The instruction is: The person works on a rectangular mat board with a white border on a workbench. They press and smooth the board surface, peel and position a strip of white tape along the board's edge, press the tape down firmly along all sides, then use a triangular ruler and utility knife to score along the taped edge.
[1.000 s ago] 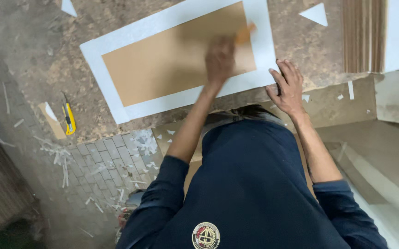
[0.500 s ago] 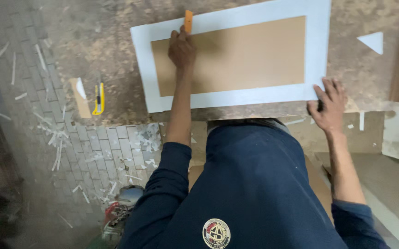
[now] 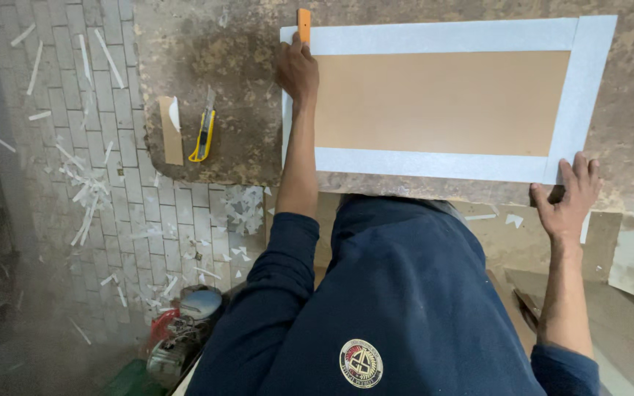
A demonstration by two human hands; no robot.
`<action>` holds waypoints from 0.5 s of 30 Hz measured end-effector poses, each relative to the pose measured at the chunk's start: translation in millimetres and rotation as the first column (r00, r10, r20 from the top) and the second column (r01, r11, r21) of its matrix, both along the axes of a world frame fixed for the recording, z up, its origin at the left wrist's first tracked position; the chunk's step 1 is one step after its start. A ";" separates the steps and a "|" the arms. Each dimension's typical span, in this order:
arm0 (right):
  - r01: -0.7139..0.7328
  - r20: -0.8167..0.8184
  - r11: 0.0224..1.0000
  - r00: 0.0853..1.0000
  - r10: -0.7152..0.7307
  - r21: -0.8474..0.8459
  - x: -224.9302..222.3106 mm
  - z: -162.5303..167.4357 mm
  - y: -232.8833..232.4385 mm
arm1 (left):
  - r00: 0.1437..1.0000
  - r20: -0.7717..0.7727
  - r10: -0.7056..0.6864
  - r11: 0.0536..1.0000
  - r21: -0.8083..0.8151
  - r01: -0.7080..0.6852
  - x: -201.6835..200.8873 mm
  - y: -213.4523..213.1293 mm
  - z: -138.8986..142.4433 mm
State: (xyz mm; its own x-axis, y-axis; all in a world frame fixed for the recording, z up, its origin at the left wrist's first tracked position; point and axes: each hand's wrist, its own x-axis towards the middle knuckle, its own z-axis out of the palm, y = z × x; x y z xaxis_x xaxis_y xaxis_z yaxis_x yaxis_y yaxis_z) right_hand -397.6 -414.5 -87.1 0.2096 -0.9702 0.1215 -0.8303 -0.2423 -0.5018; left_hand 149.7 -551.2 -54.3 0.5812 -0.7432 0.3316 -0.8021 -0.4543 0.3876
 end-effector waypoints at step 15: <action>0.086 -0.027 0.993 0.996 -0.084 0.077 24.6 11.7 2.3 | 0.841 -0.290 -0.458 0.887 -0.214 0.409 45.7 27.4 -2.0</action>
